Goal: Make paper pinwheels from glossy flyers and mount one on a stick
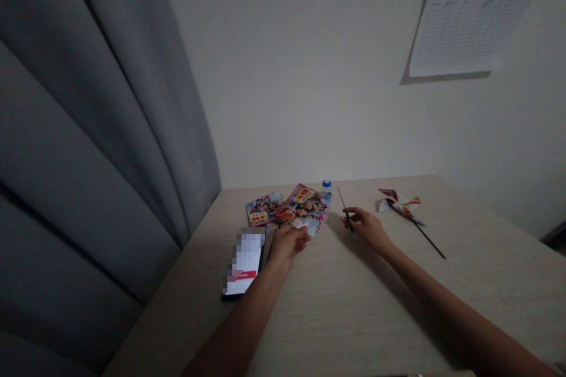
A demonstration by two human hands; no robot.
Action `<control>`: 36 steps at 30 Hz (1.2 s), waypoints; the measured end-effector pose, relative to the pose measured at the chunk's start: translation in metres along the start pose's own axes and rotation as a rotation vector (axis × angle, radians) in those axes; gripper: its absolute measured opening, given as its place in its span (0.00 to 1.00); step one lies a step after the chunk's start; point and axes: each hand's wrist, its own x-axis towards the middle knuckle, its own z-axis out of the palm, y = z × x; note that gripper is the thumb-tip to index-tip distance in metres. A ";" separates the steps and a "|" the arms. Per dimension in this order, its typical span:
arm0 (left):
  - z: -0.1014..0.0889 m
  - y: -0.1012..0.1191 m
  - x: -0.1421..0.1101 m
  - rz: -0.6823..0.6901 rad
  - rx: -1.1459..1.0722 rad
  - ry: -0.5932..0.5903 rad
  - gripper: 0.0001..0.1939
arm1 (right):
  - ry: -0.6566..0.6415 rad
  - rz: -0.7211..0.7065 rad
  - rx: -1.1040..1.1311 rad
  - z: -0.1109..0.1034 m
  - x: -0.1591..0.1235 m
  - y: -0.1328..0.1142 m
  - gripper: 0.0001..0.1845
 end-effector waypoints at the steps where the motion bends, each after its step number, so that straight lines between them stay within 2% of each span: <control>1: 0.002 -0.001 0.000 -0.001 -0.034 0.015 0.16 | -0.060 0.006 0.043 0.002 -0.006 -0.001 0.21; 7: 0.012 -0.004 -0.002 -0.026 -0.222 0.068 0.14 | -0.278 0.082 0.348 0.020 -0.040 -0.014 0.21; 15: 0.009 -0.013 -0.008 0.046 -0.365 0.191 0.12 | -0.448 0.013 0.539 0.033 -0.058 -0.023 0.26; 24: 0.014 -0.018 -0.007 0.115 -0.362 0.147 0.16 | -0.499 -0.072 0.469 0.034 -0.063 -0.026 0.25; 32: 0.010 -0.017 -0.007 0.117 -0.363 0.150 0.17 | -0.541 -0.013 0.597 0.042 -0.062 -0.014 0.26; 36: 0.010 -0.015 -0.007 0.110 -0.370 0.156 0.16 | -0.555 0.000 0.628 0.042 -0.063 -0.016 0.26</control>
